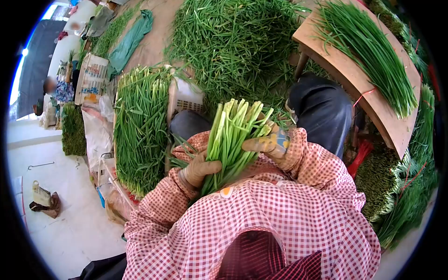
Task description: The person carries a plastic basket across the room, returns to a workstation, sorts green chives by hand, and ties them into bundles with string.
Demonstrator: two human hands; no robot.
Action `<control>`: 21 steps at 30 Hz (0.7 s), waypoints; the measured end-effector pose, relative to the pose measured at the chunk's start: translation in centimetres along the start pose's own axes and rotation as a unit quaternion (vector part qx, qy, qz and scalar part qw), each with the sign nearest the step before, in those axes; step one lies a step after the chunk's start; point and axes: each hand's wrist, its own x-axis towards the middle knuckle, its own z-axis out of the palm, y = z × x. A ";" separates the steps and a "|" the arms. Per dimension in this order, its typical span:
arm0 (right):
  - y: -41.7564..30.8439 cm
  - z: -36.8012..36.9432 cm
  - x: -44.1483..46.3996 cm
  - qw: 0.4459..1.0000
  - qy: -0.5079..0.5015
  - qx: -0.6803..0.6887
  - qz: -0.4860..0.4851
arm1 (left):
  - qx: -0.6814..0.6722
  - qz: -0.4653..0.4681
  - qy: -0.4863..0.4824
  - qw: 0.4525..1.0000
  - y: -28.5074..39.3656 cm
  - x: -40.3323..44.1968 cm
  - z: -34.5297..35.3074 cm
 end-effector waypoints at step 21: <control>-5.1 7.8 5.6 0.269 -0.075 -0.960 -0.033 | -0.096 0.136 0.215 0.962 -2.7 -1.4 2.3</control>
